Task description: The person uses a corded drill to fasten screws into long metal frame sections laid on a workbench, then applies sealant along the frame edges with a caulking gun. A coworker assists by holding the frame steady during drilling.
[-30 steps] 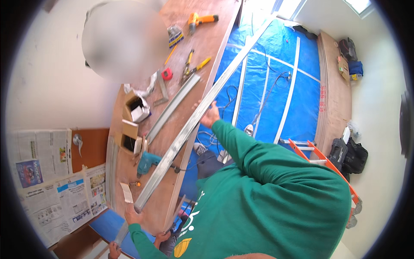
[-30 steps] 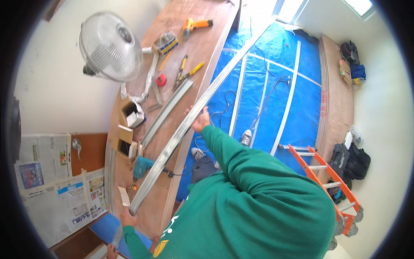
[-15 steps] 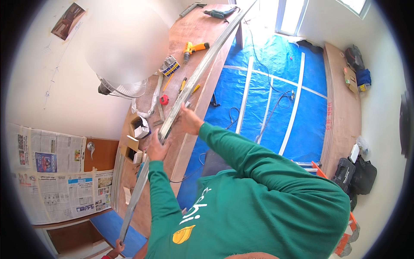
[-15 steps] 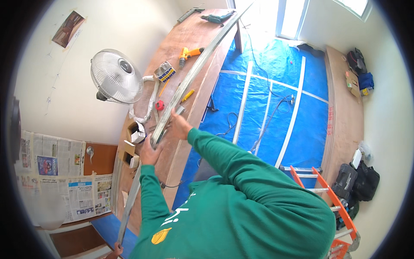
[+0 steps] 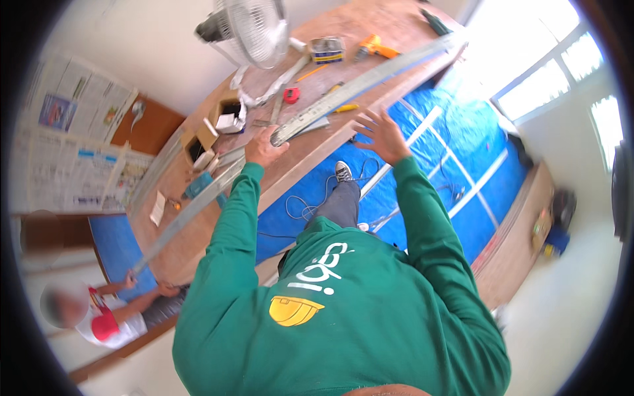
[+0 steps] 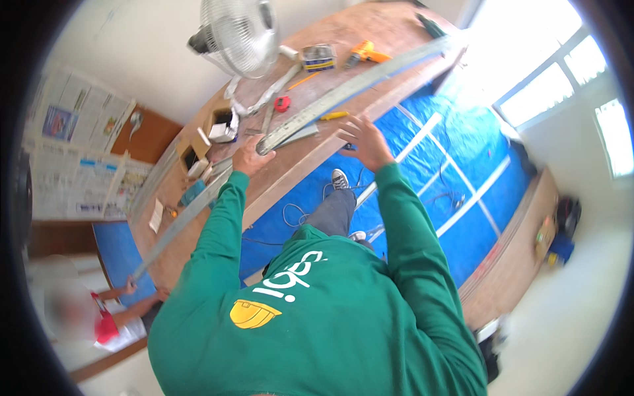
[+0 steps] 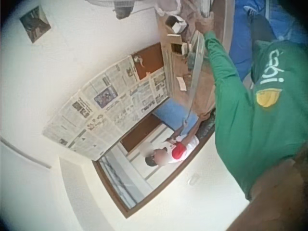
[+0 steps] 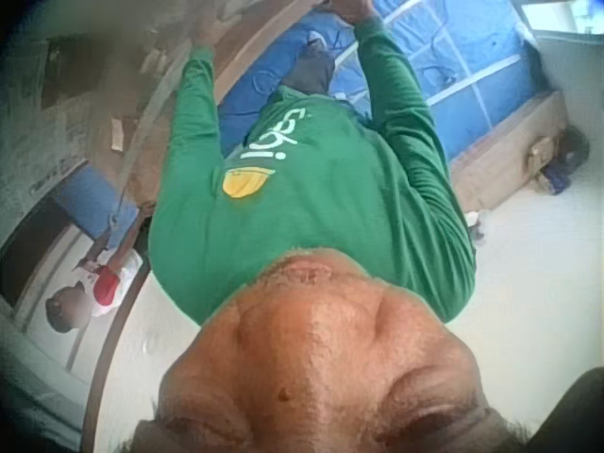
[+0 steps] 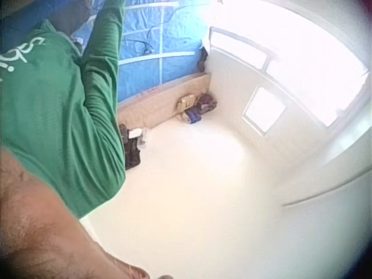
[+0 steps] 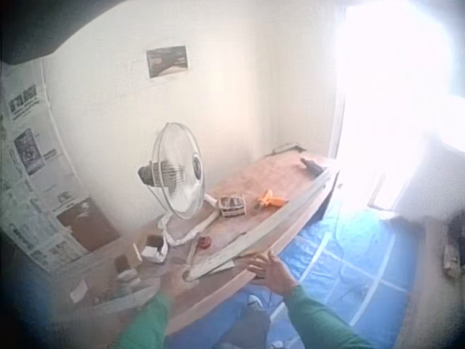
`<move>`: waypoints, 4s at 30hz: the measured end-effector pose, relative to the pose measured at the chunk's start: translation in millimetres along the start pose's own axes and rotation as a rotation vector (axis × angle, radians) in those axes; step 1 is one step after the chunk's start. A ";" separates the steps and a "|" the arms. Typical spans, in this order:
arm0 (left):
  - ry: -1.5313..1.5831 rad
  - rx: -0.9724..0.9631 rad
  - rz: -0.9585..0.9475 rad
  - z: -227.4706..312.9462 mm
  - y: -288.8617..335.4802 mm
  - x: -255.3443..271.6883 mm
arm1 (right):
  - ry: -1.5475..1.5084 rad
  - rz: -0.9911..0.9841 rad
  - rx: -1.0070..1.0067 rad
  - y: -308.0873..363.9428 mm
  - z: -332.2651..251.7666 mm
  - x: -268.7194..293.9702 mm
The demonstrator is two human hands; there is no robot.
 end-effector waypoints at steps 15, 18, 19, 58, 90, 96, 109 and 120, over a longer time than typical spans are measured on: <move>-0.141 0.159 0.107 -27.8 -8.1 -56.9 | 0.110 0.392 -0.367 39.8 -27.7 216.7; -0.010 0.125 0.283 -19.6 -30.1 -30.9 | 0.129 0.489 -0.438 49.0 -32.0 249.0; 0.028 0.135 0.311 -20.8 -26.4 -32.1 | 0.136 0.551 -0.440 72.6 -35.7 258.3; -0.151 0.499 -0.360 121.8 -4.3 -166.1 | 1.396 0.453 0.360 -433.1 -493.5 385.3; 2.084 0.462 0.373 427.5 -441.1 -170.3 | 2.717 -0.351 1.014 -326.6 -482.7 180.4; 2.443 0.703 0.361 471.9 -352.9 -179.0 | 2.228 -0.345 0.452 -147.8 -359.8 162.6; 2.658 0.491 0.048 511.6 -292.4 -185.7 | 1.344 -0.326 -0.189 92.9 -449.9 347.1; 2.568 0.518 -0.110 558.9 -402.3 -235.0 | 1.158 -0.347 -0.088 84.9 -452.6 352.1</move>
Point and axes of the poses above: each hand's wrist, its own y-axis away from the middle knuckle, its own x-axis out of the back of the hand, z = x × y, the point moved 3 cm from there along -y, towards the middle knuckle, and after that the axes turned 4 degrees about -z, right-handed, at the moved point
